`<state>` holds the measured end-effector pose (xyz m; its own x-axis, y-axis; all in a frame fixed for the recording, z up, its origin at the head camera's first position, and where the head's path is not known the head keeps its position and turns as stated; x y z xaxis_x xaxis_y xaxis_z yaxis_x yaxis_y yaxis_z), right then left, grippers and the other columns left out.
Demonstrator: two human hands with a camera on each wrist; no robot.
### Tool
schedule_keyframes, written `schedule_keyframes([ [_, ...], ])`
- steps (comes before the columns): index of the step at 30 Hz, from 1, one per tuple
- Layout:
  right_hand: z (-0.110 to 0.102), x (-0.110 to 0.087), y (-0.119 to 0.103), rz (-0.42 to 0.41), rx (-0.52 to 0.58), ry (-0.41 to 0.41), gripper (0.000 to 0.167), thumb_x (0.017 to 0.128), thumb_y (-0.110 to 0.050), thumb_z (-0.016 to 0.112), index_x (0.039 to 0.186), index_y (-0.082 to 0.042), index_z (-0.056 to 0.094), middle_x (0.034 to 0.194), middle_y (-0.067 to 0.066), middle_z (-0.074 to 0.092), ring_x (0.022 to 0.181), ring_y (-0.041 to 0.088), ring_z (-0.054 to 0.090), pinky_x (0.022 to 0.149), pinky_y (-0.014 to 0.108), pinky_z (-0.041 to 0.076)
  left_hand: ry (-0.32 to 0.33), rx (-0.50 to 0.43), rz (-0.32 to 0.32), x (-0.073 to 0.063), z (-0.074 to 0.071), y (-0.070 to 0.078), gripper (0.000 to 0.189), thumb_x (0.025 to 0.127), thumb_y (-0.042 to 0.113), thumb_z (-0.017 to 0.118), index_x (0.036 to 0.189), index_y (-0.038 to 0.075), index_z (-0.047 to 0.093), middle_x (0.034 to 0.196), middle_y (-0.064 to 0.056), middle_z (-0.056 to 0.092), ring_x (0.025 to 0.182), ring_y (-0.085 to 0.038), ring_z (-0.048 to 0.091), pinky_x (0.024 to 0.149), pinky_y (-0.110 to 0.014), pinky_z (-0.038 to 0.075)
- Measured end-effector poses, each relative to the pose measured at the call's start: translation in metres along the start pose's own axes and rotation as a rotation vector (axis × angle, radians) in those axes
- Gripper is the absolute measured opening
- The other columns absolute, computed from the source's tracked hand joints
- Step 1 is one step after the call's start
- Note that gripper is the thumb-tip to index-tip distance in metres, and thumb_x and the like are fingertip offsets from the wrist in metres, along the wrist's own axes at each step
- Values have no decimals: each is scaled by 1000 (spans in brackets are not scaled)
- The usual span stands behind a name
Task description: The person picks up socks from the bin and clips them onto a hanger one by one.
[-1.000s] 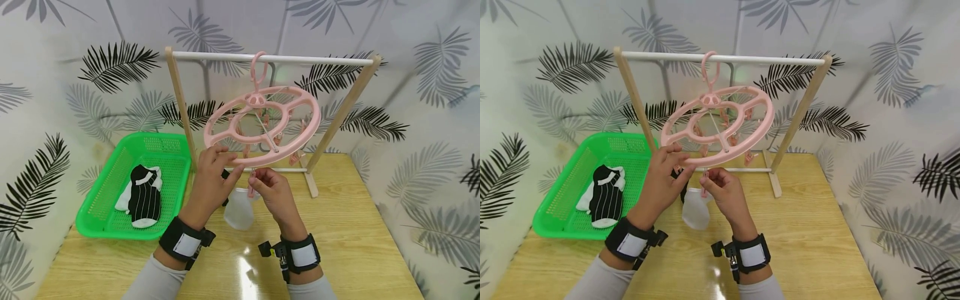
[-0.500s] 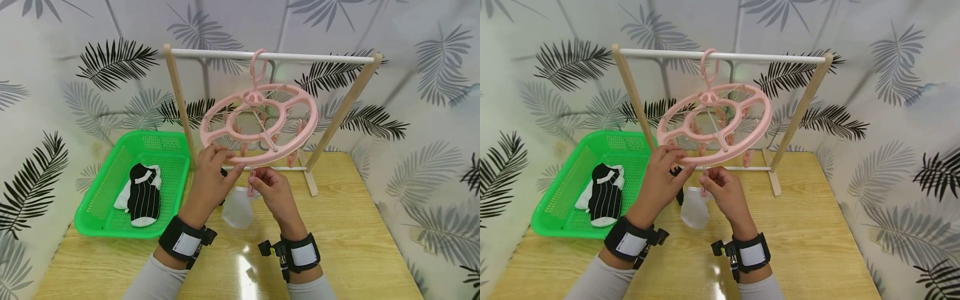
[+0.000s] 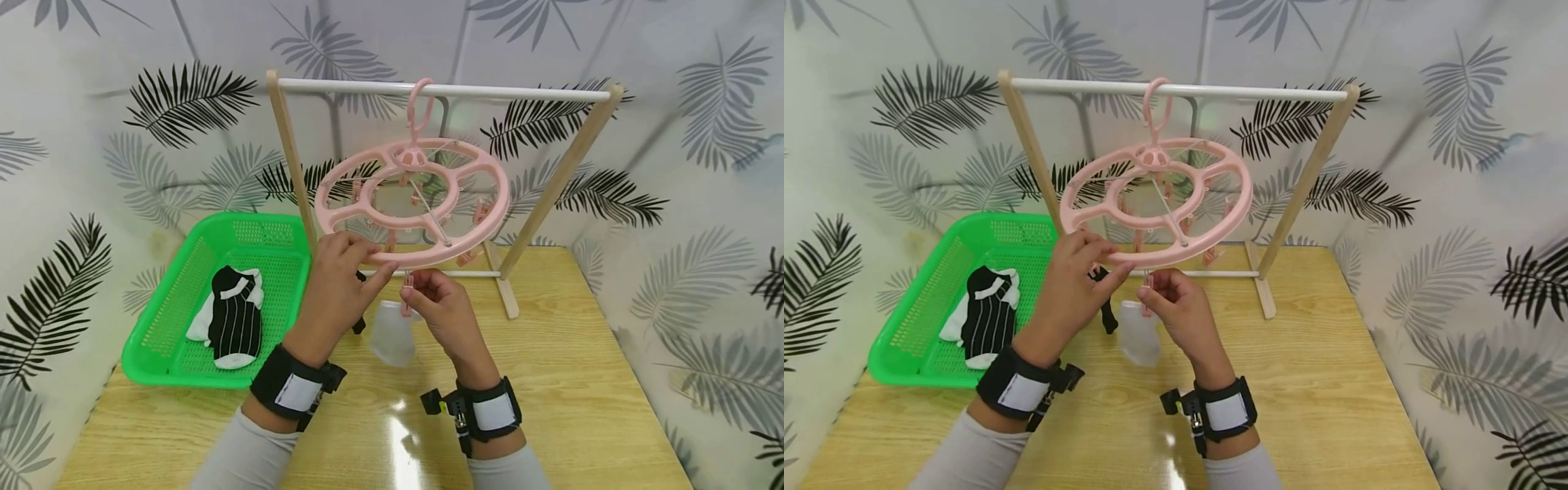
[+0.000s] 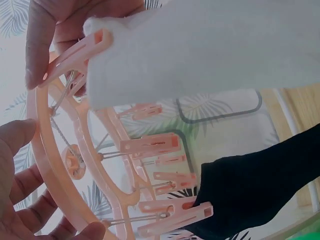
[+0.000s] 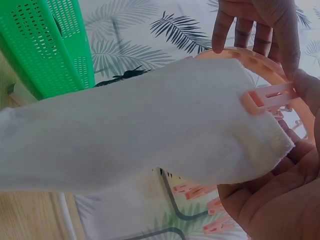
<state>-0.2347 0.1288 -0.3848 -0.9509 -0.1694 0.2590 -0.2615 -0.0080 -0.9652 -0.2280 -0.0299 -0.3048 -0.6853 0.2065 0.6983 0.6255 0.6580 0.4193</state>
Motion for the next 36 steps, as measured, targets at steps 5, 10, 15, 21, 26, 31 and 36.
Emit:
schedule_keyframes([
  [5,0,0,-1,2,12,3,22,96,-9,66,107,8,60,89,12,60,76,21,60,66,28,51,-31,10,3,4,-2,-1,28,86,26,80,97,2,73,100,-13,62,100,-36,54,90,-46,43],
  [10,0,0,-1,21,9,4,24,96,-11,66,114,4,62,101,11,63,90,22,62,75,29,51,-47,18,21,6,-6,-1,29,86,28,80,96,2,73,99,-14,62,97,-36,55,85,-45,46],
  [15,-1,-2,1,35,0,-2,26,96,-11,66,118,4,62,110,16,64,99,24,62,83,30,52,-71,33,34,7,-8,-3,30,85,28,81,97,1,72,99,-14,62,98,-36,55,85,-45,47],
  [21,-4,-3,-2,12,-27,4,25,96,-8,66,117,6,62,112,20,64,97,21,62,81,28,52,-86,58,77,12,-12,-3,30,84,29,82,94,2,71,96,-12,63,93,-33,55,84,-44,46],
  [26,-9,-6,-7,-13,-65,16,23,95,-6,66,115,6,63,113,20,64,97,23,62,81,29,52,-99,40,117,16,-15,-5,29,84,26,82,93,1,71,94,-12,61,90,-31,55,82,-43,45],
  [31,-16,-15,-13,0,-170,32,25,95,-12,69,116,0,65,114,12,66,104,23,63,85,32,53,-125,14,145,17,-16,-10,26,85,24,81,93,2,71,95,-11,60,92,-32,55,83,-45,45],
  [36,-31,-23,-21,-20,-242,80,26,94,-11,69,116,1,64,113,14,66,103,21,63,85,28,53,-128,-7,157,19,-19,-14,24,84,22,81,91,2,70,95,-11,60,91,-31,55,82,-44,45],
])
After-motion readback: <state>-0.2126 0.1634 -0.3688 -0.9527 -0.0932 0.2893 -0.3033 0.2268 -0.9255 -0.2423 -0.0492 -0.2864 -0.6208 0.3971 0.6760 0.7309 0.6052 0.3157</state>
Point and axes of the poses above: each hand's wrist, its own x-axis towards the middle knuckle, its own z-axis out of the palm, y = z × x, the point moved 8 cm from there along x, towards the middle knuckle
